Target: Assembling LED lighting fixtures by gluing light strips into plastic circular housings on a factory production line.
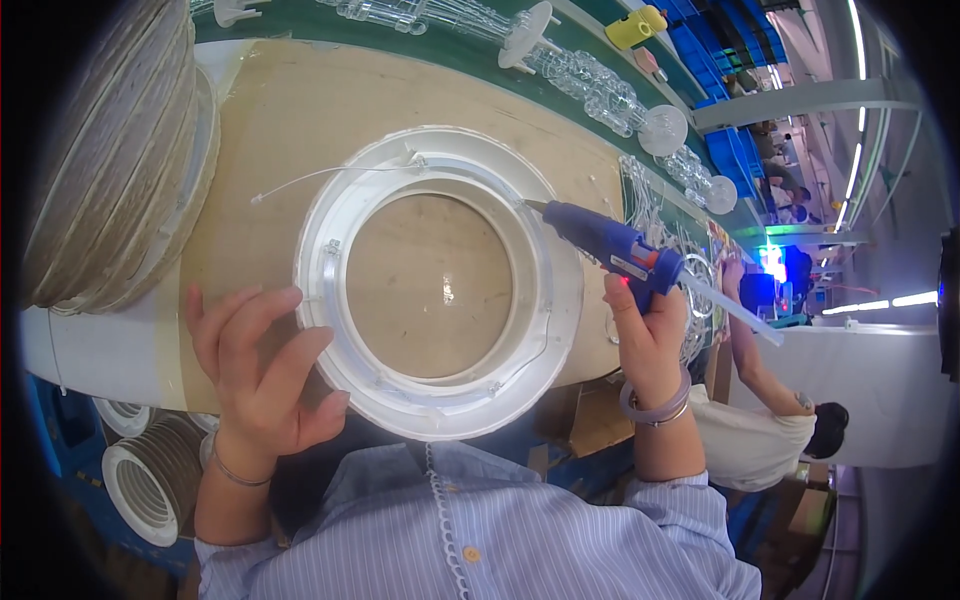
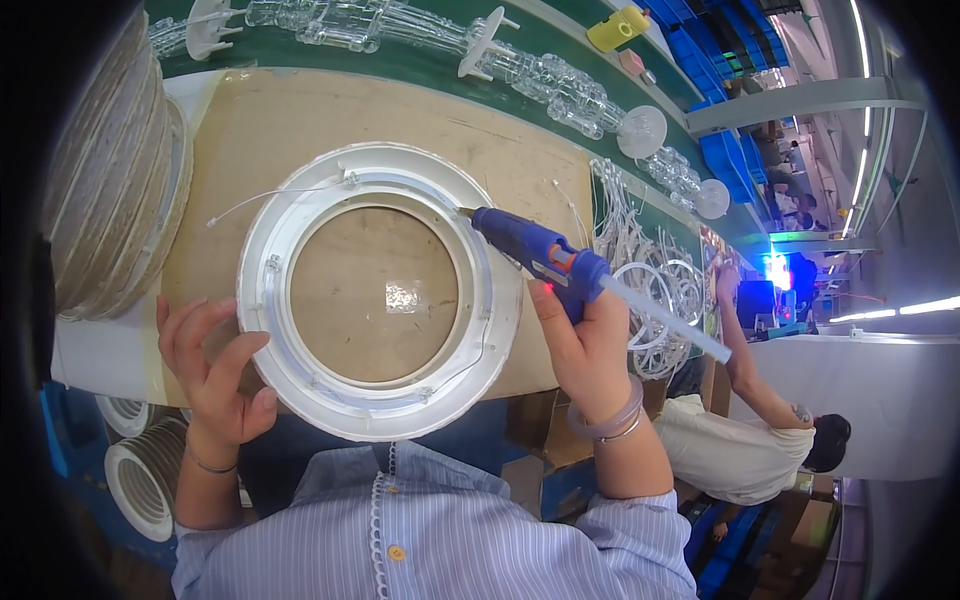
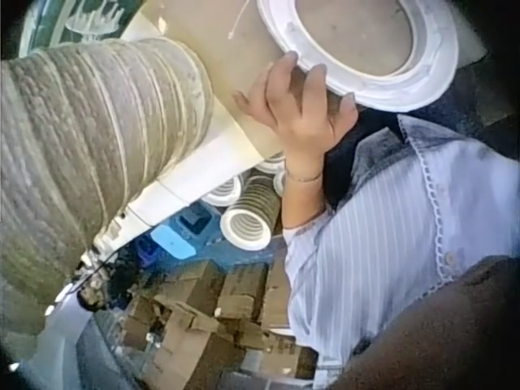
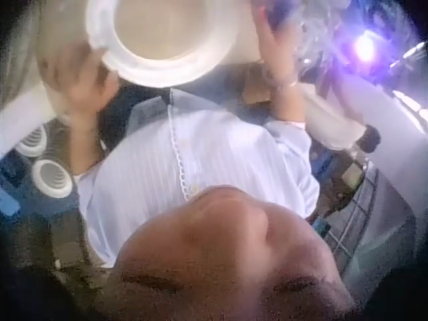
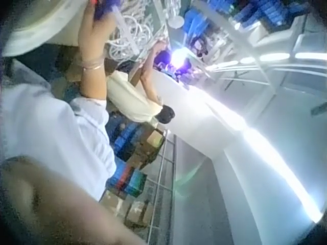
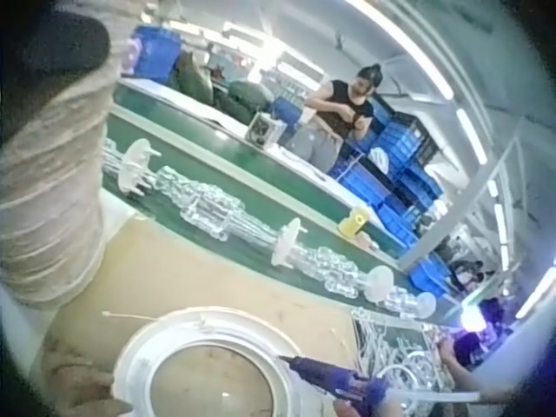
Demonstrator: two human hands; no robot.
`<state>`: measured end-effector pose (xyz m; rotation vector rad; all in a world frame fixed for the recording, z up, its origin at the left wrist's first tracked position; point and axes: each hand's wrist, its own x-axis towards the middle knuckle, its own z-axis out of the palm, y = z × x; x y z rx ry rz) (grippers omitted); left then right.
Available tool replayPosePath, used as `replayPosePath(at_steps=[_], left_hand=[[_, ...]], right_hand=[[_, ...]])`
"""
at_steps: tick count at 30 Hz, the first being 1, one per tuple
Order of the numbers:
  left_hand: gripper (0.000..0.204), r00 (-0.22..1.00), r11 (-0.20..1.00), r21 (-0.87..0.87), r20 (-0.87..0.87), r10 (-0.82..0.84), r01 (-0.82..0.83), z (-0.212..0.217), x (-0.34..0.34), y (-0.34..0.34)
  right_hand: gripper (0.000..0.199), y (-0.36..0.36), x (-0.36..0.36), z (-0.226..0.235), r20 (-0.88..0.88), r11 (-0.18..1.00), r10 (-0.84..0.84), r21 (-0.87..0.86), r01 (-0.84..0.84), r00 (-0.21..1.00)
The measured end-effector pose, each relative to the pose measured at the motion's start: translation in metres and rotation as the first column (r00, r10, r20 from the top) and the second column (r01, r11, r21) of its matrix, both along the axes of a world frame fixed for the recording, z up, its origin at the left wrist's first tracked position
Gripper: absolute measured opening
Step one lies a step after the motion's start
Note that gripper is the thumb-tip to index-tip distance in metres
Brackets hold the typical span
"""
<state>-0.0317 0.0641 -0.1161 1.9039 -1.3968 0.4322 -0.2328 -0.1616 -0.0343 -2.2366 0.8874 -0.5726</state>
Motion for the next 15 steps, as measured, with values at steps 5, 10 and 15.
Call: replayPosePath(at_steps=[5,10,15], left_hand=[[0.035,1.0,1.0,-0.009,0.005,-0.012,0.012,0.003,0.0,-0.003],[0.036,1.0,1.0,-0.018,0.011,-0.013,0.014,-0.001,0.0,-0.001],[0.036,1.0,1.0,-0.017,0.013,-0.014,0.015,0.001,-0.001,-0.001]], right_hand=[[0.018,0.003,-0.005,-0.009,-0.006,0.962,0.016,-0.273,-0.017,1.0],[0.016,0.015,0.008,0.002,-0.145,0.919,0.041,-0.383,-0.095,0.989],[0.017,0.017,0.01,0.01,-0.243,0.852,0.088,-0.485,-0.2,0.966]])
